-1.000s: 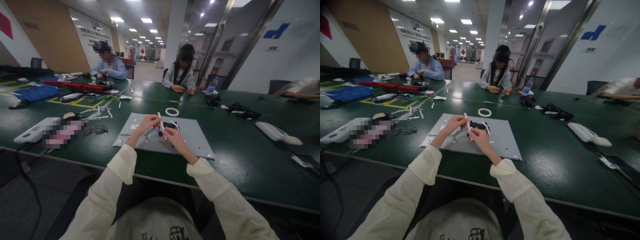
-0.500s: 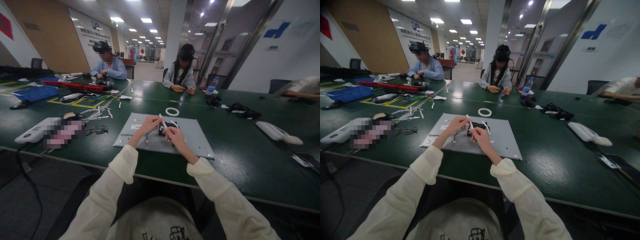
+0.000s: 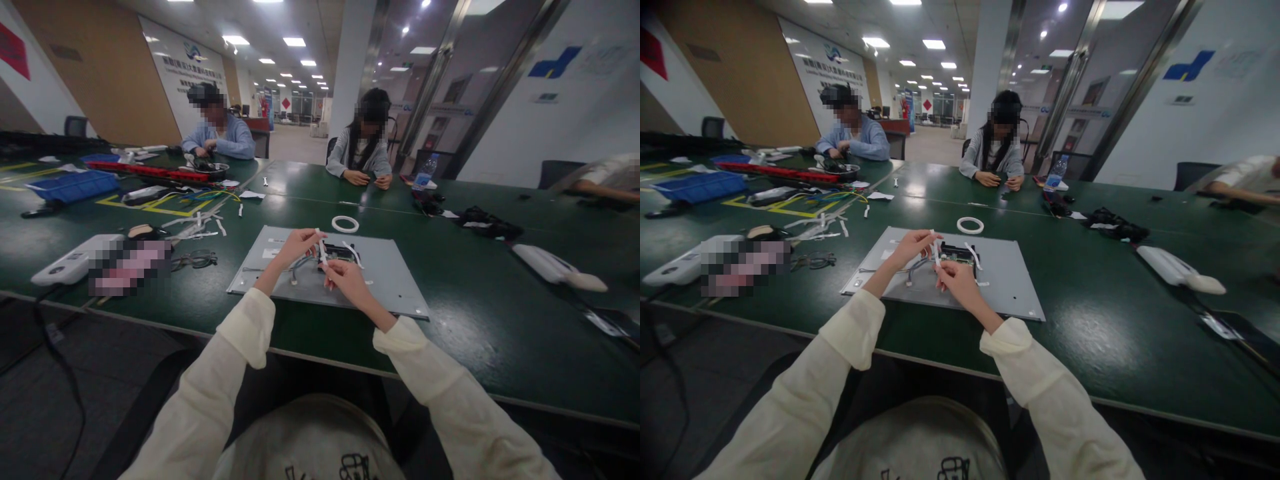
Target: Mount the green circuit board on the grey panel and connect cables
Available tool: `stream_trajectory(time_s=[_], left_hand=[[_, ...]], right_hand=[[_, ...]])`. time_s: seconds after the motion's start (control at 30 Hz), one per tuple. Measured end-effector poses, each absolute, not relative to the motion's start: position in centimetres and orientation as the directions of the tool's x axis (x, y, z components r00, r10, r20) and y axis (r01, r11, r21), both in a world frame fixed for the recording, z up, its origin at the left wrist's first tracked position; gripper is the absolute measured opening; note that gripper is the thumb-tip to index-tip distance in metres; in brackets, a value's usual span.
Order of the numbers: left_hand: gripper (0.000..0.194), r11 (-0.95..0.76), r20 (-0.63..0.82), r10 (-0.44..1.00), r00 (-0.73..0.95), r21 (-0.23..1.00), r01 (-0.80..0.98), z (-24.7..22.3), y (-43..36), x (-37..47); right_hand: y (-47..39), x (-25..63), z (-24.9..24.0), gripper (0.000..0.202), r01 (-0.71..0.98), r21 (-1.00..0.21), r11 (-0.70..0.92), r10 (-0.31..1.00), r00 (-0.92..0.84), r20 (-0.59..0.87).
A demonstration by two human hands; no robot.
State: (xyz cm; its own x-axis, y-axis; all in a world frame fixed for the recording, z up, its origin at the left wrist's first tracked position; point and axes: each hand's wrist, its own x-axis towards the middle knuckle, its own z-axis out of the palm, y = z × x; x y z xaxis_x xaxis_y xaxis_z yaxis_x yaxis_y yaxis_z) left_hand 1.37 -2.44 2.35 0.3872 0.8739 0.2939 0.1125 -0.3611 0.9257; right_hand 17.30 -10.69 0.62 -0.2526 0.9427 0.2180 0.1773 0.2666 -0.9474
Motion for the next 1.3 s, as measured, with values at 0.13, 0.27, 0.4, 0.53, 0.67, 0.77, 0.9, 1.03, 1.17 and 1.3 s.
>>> stream_trajectory(time_s=[0.13, 0.27, 0.4, 0.53, 0.67, 0.77, 0.9, 1.03, 1.17, 1.3], left_hand=[[0.037, -0.388, 0.318, 0.874, 0.366, 0.912, 0.135, 2.3, -2.6, 1.4], [0.035, -0.420, 0.354, 0.869, 0.344, 0.897, 0.140, 2.3, -2.5, 1.3], [0.036, -0.421, 0.356, 0.871, 0.340, 0.896, 0.139, 2.2, -2.5, 1.5], [0.039, -0.370, 0.314, 0.881, 0.353, 0.923, 0.103, 2.2, -2.5, 1.7], [0.046, -0.274, 0.257, 0.931, 0.259, 0.961, 0.034, 2.3, -2.5, 1.7], [0.049, -0.192, 0.197, 0.950, 0.241, 0.980, -0.044, 2.5, -2.6, 1.7], [0.056, -0.075, 0.114, 0.897, 0.427, 0.991, -0.108, 2.6, -3.2, 2.3], [0.043, -0.101, 0.132, 0.846, 0.516, 0.991, -0.088, 2.3, -3.8, 3.0], [0.034, -0.180, 0.173, 0.861, 0.478, 0.983, -0.031, 2.0, -3.8, 3.2], [0.034, -0.228, 0.176, 0.846, 0.503, 0.973, 0.043, 1.8, -3.7, 3.1]], right_hand=[[-10.4, 17.5, 0.3, 0.034, 0.213, -0.930, 0.299, 0.936, -0.256, 0.242], [-10.3, 17.6, 0.1, 0.033, 0.232, -0.917, 0.323, 0.932, -0.246, 0.266], [-10.3, 17.6, 0.3, 0.036, 0.251, -0.915, 0.315, 0.936, -0.243, 0.256], [-10.3, 17.6, 0.6, 0.036, 0.261, -0.919, 0.295, 0.945, -0.219, 0.241], [-10.2, 17.5, 0.5, 0.039, 0.222, -0.930, 0.293, 0.950, -0.177, 0.257], [-10.2, 17.6, 0.4, 0.040, 0.188, -0.933, 0.306, 0.948, -0.153, 0.280], [-10.3, 17.6, 0.6, 0.043, 0.182, -0.930, 0.318, 0.943, -0.164, 0.290], [-10.5, 17.6, 0.9, 0.042, 0.208, -0.915, 0.345, 0.931, -0.203, 0.305], [-10.6, 17.6, 1.1, 0.042, 0.216, -0.922, 0.322, 0.938, -0.207, 0.279], [-10.9, 17.6, 1.2, 0.041, 0.245, -0.927, 0.285, 0.950, -0.199, 0.240]])
